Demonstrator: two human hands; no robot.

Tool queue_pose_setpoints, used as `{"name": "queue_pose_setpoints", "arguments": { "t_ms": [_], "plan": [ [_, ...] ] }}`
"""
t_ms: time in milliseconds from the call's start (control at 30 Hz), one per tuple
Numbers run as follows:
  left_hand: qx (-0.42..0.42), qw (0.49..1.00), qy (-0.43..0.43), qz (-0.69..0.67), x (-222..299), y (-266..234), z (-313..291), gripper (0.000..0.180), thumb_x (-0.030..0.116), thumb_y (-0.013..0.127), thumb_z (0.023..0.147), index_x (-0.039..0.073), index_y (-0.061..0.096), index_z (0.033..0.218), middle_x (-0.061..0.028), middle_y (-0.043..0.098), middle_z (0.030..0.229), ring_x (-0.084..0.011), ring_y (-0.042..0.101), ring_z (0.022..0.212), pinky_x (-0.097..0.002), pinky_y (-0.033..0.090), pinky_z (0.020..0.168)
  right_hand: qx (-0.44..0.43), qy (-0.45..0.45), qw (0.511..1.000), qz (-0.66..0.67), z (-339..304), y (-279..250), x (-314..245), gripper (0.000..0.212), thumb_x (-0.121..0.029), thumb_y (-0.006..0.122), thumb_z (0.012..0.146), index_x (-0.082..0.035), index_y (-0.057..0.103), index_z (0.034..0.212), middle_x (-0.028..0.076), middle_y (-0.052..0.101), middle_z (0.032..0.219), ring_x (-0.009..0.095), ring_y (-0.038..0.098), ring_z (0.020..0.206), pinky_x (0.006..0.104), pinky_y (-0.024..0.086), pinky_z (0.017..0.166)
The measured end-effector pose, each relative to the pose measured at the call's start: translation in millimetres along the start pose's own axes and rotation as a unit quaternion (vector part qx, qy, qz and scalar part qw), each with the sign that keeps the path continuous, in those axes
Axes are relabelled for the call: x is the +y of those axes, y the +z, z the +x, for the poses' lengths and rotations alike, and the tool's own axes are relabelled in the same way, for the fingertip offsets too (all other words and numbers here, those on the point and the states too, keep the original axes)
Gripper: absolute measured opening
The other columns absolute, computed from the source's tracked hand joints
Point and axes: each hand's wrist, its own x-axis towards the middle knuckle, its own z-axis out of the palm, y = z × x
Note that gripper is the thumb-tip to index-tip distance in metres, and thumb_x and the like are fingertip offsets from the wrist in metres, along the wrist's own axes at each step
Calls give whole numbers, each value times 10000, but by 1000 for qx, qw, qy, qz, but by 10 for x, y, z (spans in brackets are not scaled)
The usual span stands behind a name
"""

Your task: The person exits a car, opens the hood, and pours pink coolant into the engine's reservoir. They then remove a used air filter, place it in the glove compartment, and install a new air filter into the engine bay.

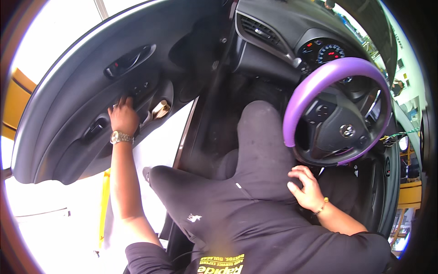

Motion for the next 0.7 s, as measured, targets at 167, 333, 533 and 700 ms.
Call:
{"name": "queue_pose_setpoints", "arguments": {
  "t_ms": [167, 333, 533, 700],
  "plan": [
    [59, 998, 27, -9, -160, 77, -23, 535, 71, 658, 759, 132, 592, 1286, -78, 517, 1446, -323, 481, 1334, -635, 339, 1086, -34, -287, 957, -18, 1064, -900, -764, 241, -193, 693, 858, 15, 660, 973, 136, 675, 967, 290, 667, 879, 393, 528, 832],
    [24, 996, 79, -30, -310, -25, 5, 603, 103, 605, 765, 162, 568, 1364, -80, 484, 1480, -394, 436, 1344, -650, 287, 1100, 176, -295, 883, -320, 2115, -1662, -1123, 281, -200, 682, 845, 21, 646, 1014, 174, 646, 1036, 348, 624, 936, 435, 500, 847],
    [-8, 985, 159, -59, -406, 350, 27, 503, 195, 569, 817, 164, 601, 1318, -241, 547, 1316, -452, 498, 1232, -717, 341, 1024, 88, -34, 878, -469, 2303, -1829, -1322, 361, -445, 674, 827, -85, 648, 821, 67, 602, 801, 274, 621, 753, 409, 485, 724],
    [-103, 972, 211, -11, -553, 546, 105, 566, 354, 592, 793, 116, 591, 1307, -132, 537, 1386, -365, 490, 1283, -691, 335, 1049, 147, 24, 919, -365, 2291, -1616, -1142, 299, -375, 686, 806, -79, 646, 818, 86, 589, 800, 288, 612, 774, 420, 484, 730]
  ]
}}
